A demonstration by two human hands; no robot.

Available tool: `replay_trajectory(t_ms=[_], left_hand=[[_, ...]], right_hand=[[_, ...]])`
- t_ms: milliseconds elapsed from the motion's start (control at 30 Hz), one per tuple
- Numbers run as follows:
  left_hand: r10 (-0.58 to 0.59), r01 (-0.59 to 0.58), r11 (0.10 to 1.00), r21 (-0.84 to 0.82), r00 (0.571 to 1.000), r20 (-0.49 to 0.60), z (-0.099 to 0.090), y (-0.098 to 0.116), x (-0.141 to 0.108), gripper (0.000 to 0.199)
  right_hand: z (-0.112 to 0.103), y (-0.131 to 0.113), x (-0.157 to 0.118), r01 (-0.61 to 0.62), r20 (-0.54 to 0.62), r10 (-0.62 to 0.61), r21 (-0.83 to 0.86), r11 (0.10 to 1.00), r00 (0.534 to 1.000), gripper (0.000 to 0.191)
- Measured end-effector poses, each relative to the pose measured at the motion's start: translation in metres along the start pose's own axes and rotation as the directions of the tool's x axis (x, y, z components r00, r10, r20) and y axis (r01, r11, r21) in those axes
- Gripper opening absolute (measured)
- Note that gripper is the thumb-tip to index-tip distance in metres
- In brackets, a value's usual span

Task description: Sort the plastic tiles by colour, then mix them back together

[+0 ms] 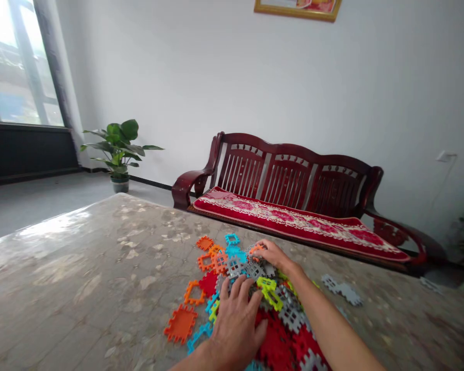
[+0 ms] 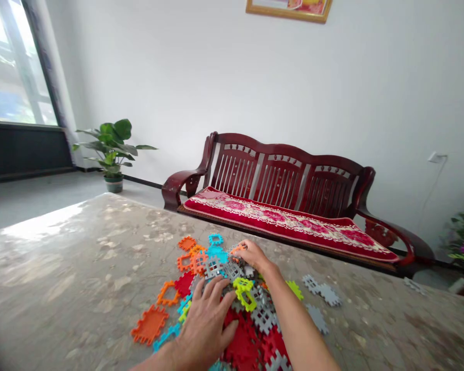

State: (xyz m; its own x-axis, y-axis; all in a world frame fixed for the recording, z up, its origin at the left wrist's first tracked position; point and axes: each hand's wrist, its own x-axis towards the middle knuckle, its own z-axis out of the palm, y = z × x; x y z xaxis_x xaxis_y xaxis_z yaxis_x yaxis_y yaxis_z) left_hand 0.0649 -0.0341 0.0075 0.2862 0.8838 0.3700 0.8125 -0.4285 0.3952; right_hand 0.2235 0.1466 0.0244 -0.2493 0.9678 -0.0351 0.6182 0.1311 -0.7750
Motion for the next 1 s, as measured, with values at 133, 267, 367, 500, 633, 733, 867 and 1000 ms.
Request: replay_trajectory(t_ms=[133,267,367,500,633,733,867,1000], left_hand=[[0.007,-0.007,1.000,0.013,1.000,-0.015,-0.003,0.002,0.001,0.035],[0.015,-0.015,1.000,0.016,0.999,-0.033,-0.006,0.002,0.004,0.039],[0.037,-0.038,0.999,-0.020,0.998,-0.050,-0.011,0.002,0.005,0.040],[0.128,-0.142,0.980,-0.140,0.986,-0.107,-0.019,0.004,0.003,0.034],[0.138,-0.180,0.961,-0.209,0.970,-0.202,-0.033,0.003,0.007,0.030],[0.038,-0.098,0.970,-0.221,0.965,-0.261,-0.049,-0.011,0.021,0.027],[-0.196,0.168,0.973,-0.161,0.964,-0.181,-0.069,-0.057,0.052,0.036],[-0.452,0.457,0.883,0.105,0.890,-0.066,-0.070,-0.120,0.076,0.050]], right_hand=[[0.000,-0.013,-0.018,-0.001,0.076,-0.011,0.155,0.988,0.997,0.034],[-0.007,-0.027,-0.042,0.007,0.121,-0.037,0.237,0.971,0.992,0.036],[-0.015,-0.035,-0.063,0.045,0.105,-0.076,0.278,0.960,0.992,0.035],[-0.034,-0.045,-0.099,0.103,0.160,-0.152,0.278,0.955,0.975,0.028],[-0.063,-0.035,-0.128,0.142,0.141,-0.176,0.221,0.965,0.974,0.032],[-0.094,0.003,-0.133,0.077,-0.100,-0.060,0.174,0.982,0.993,0.040],[-0.137,0.083,-0.132,-0.150,-0.533,0.130,0.007,0.989,0.836,0.048],[-0.156,0.142,-0.141,-0.322,-0.618,0.237,-0.029,0.946,0.750,0.050]])
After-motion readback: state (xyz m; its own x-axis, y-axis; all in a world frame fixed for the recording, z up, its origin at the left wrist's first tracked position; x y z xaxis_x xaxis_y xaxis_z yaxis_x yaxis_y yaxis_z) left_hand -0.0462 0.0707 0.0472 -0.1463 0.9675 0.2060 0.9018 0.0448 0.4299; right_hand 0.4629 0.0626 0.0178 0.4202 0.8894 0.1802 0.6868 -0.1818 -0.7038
